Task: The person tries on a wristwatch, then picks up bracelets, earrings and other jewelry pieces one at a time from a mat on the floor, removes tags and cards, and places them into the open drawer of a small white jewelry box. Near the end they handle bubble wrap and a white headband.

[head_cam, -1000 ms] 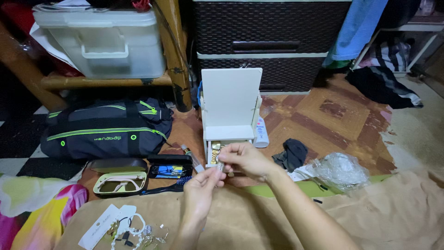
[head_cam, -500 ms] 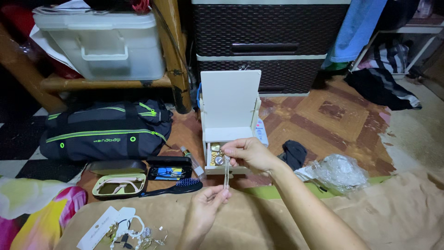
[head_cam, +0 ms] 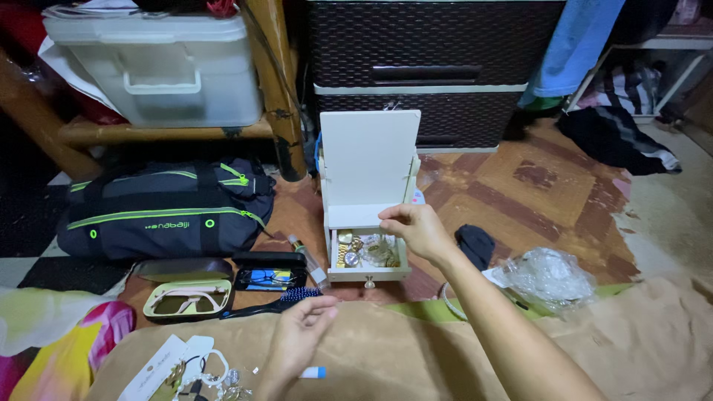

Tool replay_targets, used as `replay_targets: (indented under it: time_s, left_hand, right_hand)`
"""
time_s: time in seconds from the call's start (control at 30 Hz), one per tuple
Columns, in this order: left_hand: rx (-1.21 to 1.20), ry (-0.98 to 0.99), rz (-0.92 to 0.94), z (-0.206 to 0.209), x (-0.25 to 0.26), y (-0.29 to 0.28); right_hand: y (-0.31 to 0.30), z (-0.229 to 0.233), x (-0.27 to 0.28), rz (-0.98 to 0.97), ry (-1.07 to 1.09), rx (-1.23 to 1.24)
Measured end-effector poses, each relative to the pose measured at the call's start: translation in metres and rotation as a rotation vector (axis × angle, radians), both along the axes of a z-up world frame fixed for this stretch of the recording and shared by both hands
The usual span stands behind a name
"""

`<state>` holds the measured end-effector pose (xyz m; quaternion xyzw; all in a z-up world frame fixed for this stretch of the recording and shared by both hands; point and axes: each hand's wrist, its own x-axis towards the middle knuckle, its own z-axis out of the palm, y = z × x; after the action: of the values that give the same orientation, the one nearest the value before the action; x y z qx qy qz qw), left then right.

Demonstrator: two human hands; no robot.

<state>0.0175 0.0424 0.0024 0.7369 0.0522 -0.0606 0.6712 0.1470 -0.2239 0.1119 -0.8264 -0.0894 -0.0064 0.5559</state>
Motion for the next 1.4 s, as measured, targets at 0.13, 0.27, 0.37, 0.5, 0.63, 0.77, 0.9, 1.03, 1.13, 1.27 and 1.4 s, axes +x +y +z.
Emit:
replay_targets:
  time_s: [0.13,0.27,0.37,0.5,0.63,0.77,0.9,1.03,1.13,1.27,1.4]
  left_hand:
    - [0.054,-0.055,0.047,-0.006,0.006,0.034]
    - [0.12,-0.03,0.132,-0.014,0.002,0.073]
    - [0.21,-0.002,0.162,-0.014,-0.007,0.097]
    - [0.256,0.002,0.195,-0.005,-0.017,0.106]
    - [0.139,0.033,0.142,0.009,-0.01,0.078]
    - [0.224,-0.369,-0.017,0.027,0.041,0.011]
    - [-0.105,-0.344,-0.108,0.037,0.089,-0.06]
    - [-0.237,-0.112,-0.045,0.026,0.104,-0.086]
    - [-0.148,-0.011,-0.045,0.011,0.1,-0.087]
    - [-0.053,0.081,-0.009,0.011,0.097,-0.087]
    - [0.544,-0.09,-0.017,0.032,0.099,-0.089]
  right_hand:
    - [-0.001,-0.021,0.012,-0.07,-0.044,-0.09]
    - [0.002,-0.047,0.021,-0.07,0.011,-0.046]
    - [0.006,-0.061,0.024,-0.054,0.05,-0.007]
    - [0.008,-0.068,0.02,-0.073,0.004,-0.089]
    - [0.014,-0.061,0.011,-0.07,0.032,-0.062]
    - [0.028,-0.051,0.002,0.032,-0.015,-0.012]
    - [0.038,-0.043,0.003,0.065,-0.028,0.055]
    - [0.023,-0.047,0.013,-0.024,-0.053,-0.018]
    - [0.009,-0.066,0.023,-0.075,0.149,0.311]
    - [-0.006,-0.099,0.032,-0.166,0.074,0.163]
    - [-0.019,-0.12,0.034,-0.212,0.007,-0.025]
